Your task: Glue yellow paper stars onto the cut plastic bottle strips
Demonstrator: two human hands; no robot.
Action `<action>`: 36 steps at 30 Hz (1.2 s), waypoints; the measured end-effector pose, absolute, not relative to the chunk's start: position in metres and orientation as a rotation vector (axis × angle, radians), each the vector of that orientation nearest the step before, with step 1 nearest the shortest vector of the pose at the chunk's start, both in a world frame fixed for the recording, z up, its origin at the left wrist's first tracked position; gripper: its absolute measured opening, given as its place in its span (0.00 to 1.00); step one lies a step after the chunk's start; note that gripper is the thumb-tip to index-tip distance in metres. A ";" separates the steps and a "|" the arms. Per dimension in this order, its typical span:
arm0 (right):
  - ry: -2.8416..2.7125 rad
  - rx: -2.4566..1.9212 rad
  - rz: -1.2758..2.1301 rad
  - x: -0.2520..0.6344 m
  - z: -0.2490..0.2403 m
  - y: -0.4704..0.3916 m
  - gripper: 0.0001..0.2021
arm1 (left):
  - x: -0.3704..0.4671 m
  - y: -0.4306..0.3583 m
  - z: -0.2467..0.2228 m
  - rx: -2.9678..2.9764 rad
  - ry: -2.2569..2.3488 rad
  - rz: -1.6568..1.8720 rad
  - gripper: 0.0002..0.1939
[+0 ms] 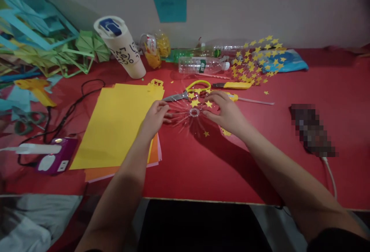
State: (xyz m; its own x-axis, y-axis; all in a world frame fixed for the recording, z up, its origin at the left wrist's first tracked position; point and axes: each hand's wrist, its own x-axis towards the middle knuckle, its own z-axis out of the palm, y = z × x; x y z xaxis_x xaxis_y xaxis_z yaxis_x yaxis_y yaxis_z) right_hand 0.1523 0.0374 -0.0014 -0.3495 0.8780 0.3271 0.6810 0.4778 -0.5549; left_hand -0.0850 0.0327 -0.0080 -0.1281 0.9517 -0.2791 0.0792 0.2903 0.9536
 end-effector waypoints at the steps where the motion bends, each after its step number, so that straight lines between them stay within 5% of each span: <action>1: -2.122 -1.305 0.414 0.151 -0.003 0.037 0.12 | -0.081 0.032 -0.008 0.964 1.445 1.026 0.03; 19: -1.829 -1.243 0.677 0.150 0.015 0.033 0.05 | -0.069 0.025 0.000 0.488 1.079 1.029 0.16; 23: -1.835 -1.168 0.709 0.149 0.032 0.024 0.05 | -0.066 0.019 0.000 0.440 0.979 0.976 0.09; 27: -1.913 -1.097 0.675 0.146 0.037 0.016 0.05 | -0.054 0.007 0.002 0.492 0.818 0.880 0.19; 36: -1.997 -1.024 0.554 0.143 0.038 0.008 0.06 | -0.050 0.006 -0.010 0.533 0.805 0.973 0.10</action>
State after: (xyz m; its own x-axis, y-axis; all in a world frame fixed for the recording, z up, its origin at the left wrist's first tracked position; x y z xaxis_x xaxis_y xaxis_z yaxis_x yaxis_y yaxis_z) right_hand 0.1432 0.0082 0.0380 -0.3460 0.8178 0.4598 0.4637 0.5751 -0.6740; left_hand -0.0500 0.0058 -0.0105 0.3200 0.8786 -0.3546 -0.5122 0.4753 0.7154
